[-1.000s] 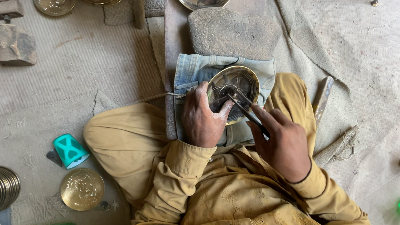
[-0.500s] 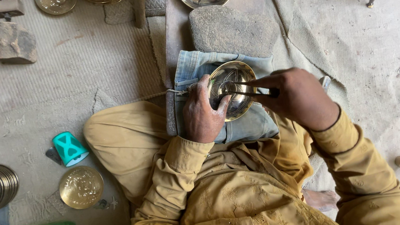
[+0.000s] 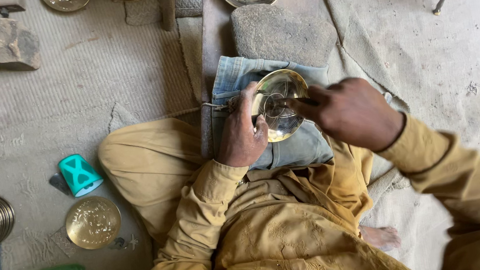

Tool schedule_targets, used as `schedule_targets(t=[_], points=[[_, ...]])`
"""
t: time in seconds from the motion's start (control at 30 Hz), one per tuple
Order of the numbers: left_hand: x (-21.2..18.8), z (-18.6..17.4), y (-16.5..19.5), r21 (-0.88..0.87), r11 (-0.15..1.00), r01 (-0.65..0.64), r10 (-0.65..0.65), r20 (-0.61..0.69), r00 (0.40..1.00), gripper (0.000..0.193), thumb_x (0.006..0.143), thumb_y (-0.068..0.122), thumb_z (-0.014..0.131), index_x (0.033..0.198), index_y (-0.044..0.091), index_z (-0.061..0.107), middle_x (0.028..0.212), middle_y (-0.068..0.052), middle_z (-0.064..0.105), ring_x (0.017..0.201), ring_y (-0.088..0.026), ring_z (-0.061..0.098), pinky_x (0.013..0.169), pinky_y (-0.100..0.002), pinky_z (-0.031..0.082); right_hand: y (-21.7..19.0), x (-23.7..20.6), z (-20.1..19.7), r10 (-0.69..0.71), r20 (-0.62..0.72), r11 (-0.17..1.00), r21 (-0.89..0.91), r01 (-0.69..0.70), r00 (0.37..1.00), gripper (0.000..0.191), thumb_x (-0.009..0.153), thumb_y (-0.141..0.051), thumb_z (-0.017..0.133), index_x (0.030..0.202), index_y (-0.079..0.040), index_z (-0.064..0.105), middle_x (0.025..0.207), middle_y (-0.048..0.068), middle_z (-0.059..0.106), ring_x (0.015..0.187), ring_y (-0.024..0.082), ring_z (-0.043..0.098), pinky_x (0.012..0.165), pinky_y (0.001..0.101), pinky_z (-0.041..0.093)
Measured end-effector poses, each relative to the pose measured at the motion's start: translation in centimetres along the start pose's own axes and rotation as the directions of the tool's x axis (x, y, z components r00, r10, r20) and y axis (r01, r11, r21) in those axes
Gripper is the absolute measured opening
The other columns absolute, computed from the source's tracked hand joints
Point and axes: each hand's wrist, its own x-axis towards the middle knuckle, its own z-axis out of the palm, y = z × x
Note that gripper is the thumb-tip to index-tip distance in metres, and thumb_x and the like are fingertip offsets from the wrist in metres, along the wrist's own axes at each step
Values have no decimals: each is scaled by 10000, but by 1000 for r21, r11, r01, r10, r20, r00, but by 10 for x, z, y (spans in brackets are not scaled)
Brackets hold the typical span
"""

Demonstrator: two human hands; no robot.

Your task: The person sits cross-legged on the floor with a brass bowl on a cloth pad on their lap and engraves decorative patterns into its surface, using a hand engraving tool with a hammer. They reposition and rotate the bowl between passes and continue cutting lines into the design.

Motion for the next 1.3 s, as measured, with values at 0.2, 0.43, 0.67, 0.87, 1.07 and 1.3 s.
schedule_targets(t=[0.2,0.43,0.67,0.87,1.07,1.3], points=[[-6,-1,-10,102,990,-99,90,95,991,729,928,-60,515,1557,-149,157,1522,-437,389,1430,-527,462,1193,-464,436,25,21,19,-533,289,732,-314,605,795,87,950,-145,668,981,-123,746,669,3,637,532,106,575,509,299,512],[-9,6,-19,129,969,-212,206,57,977,719,954,-49,499,1551,-183,121,1485,-460,397,1379,-535,511,1175,-469,471,37,19,13,-219,79,970,123,209,972,293,929,-348,665,1132,-163,765,739,69,699,465,158,620,445,287,515],[-15,14,-16,86,988,-131,125,74,989,689,957,-52,508,1549,-175,178,1422,-440,479,1281,-521,581,1113,-465,501,-36,-26,19,475,327,558,606,-567,817,353,927,-273,721,1237,-103,713,782,124,761,537,216,684,558,363,562],[-16,20,-8,81,984,-157,158,-6,987,701,928,-62,486,1547,-163,174,1477,-454,425,1381,-559,509,1187,-489,447,-2,-9,19,268,178,430,857,-283,947,484,889,-197,716,1309,38,657,721,78,697,571,159,638,499,352,537],[-21,19,-1,47,986,-161,160,15,987,717,941,-44,489,1554,-161,136,1481,-460,412,1378,-576,498,1193,-509,440,-37,9,1,285,700,-344,712,-612,655,387,1026,-251,543,1257,24,688,565,64,576,342,114,440,305,304,382],[-19,15,-2,-37,996,-86,89,69,994,716,956,-50,494,1551,-175,115,1430,-489,427,1320,-573,536,1146,-504,483,-52,16,-4,405,417,409,714,-569,814,380,986,-244,646,1251,28,671,594,131,652,470,184,605,492,371,514]])
